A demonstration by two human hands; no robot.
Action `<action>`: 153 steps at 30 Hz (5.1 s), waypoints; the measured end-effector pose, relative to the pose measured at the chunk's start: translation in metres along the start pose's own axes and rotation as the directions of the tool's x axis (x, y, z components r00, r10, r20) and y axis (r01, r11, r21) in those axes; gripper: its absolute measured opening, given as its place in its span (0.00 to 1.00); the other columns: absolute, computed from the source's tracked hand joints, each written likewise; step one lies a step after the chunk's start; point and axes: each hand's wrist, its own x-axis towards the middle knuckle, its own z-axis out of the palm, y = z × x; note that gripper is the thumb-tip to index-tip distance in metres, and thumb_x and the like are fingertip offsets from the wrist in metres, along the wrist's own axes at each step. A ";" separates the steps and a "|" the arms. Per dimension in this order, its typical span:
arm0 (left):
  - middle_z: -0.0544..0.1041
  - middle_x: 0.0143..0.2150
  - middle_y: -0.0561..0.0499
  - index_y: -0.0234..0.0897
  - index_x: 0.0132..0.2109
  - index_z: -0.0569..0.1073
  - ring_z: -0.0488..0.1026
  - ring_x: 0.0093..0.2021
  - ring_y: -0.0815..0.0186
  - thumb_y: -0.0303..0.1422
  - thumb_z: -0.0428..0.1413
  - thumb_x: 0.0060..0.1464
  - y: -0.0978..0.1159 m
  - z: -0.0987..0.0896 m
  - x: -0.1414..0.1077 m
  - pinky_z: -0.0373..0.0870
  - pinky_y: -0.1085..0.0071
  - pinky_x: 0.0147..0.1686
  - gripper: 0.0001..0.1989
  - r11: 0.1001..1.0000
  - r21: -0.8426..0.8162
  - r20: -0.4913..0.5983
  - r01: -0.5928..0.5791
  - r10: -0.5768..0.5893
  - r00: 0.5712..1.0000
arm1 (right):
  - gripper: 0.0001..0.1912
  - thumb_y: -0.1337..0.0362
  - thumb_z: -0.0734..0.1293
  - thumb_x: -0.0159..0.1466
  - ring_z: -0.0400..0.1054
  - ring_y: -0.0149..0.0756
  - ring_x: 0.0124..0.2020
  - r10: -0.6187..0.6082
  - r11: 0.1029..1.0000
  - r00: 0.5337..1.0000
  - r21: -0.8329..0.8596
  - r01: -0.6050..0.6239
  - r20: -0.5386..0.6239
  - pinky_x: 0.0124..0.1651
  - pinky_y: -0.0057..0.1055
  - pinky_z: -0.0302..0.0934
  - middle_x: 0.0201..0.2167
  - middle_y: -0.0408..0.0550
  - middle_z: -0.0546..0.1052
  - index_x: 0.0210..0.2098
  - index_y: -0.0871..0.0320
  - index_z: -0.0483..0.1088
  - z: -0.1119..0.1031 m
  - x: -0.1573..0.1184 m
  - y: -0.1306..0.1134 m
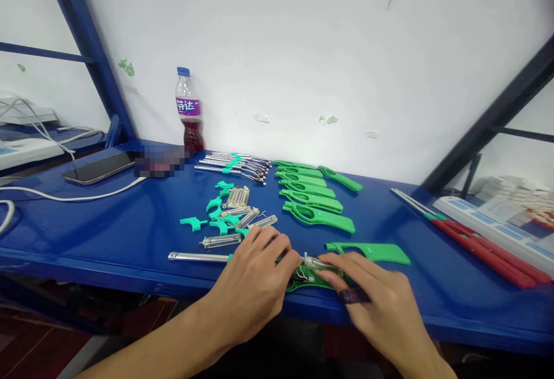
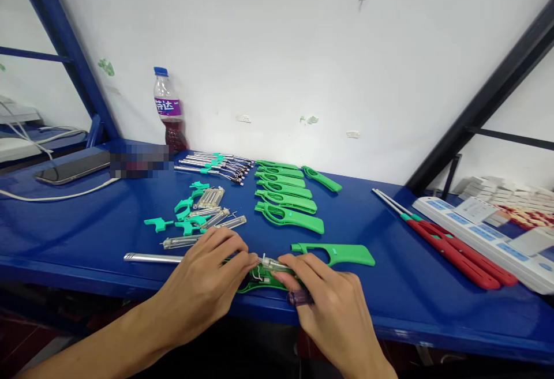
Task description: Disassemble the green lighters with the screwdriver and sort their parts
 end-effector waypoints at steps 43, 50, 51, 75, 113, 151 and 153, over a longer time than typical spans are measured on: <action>0.75 0.51 0.39 0.29 0.59 0.72 0.69 0.55 0.48 0.27 0.52 0.72 0.000 0.000 0.002 0.75 0.45 0.56 0.13 0.996 -0.078 -0.039 0.036 -0.039 0.998 | 0.09 0.67 0.70 0.74 0.82 0.29 0.41 -0.015 1.000 0.996 -0.009 0.014 -0.085 0.39 0.23 0.70 0.44 0.40 0.85 0.52 0.50 0.75 -0.002 0.000 0.000; 0.76 0.50 0.41 0.32 0.50 0.76 0.70 0.53 0.52 0.26 0.54 0.72 0.002 -0.004 0.004 0.74 0.49 0.53 0.06 0.993 -0.117 -0.055 -0.009 0.003 0.999 | 0.08 0.67 0.70 0.73 0.81 0.29 0.41 -0.040 0.999 0.994 0.005 0.041 -0.098 0.39 0.23 0.69 0.43 0.40 0.84 0.51 0.51 0.75 -0.002 0.000 0.000; 0.76 0.49 0.42 0.32 0.49 0.76 0.70 0.52 0.52 0.26 0.54 0.72 0.002 -0.004 0.004 0.74 0.49 0.52 0.06 0.993 -0.120 -0.057 -0.010 0.003 0.998 | 0.08 0.67 0.70 0.73 0.81 0.29 0.41 -0.040 0.999 0.995 0.006 0.041 -0.097 0.39 0.23 0.68 0.42 0.40 0.84 0.51 0.51 0.75 -0.002 0.000 0.000; 0.75 0.46 0.44 0.32 0.45 0.74 0.68 0.50 0.55 0.17 0.56 0.64 -0.001 -0.003 0.000 0.69 0.54 0.51 0.08 0.993 -0.078 -0.037 -0.083 0.081 0.996 | 0.06 0.65 0.70 0.73 0.81 0.27 0.38 -0.029 0.999 0.997 0.027 0.031 -0.068 0.38 0.23 0.67 0.41 0.38 0.83 0.50 0.50 0.74 -0.002 -0.001 -0.001; 0.77 0.42 0.44 0.31 0.40 0.74 0.71 0.47 0.55 0.22 0.55 0.68 0.003 -0.004 0.001 0.71 0.55 0.49 0.06 0.997 -0.017 -0.080 -0.081 0.079 0.994 | 0.07 0.66 0.70 0.73 0.81 0.32 0.39 -0.034 0.999 0.997 0.010 0.035 -0.072 0.40 0.25 0.69 0.41 0.41 0.84 0.50 0.50 0.74 -0.002 -0.002 -0.001; 0.77 0.46 0.41 0.31 0.46 0.76 0.69 0.50 0.53 0.15 0.54 0.59 0.003 -0.004 -0.003 0.72 0.53 0.52 0.12 0.997 -0.064 -0.072 -0.041 0.037 0.997 | 0.07 0.64 0.70 0.74 0.81 0.29 0.41 -0.030 0.999 0.997 0.022 0.032 -0.072 0.42 0.24 0.69 0.43 0.39 0.84 0.51 0.49 0.75 -0.002 -0.003 0.000; 0.77 0.45 0.42 0.31 0.45 0.76 0.69 0.49 0.54 0.15 0.54 0.60 0.001 -0.007 0.001 0.71 0.54 0.52 0.11 0.998 -0.069 -0.089 -0.001 -0.005 0.996 | 0.06 0.63 0.69 0.75 0.82 0.29 0.41 -0.029 0.999 0.997 0.023 0.031 -0.077 0.41 0.24 0.69 0.42 0.40 0.84 0.51 0.50 0.75 -0.002 -0.002 -0.001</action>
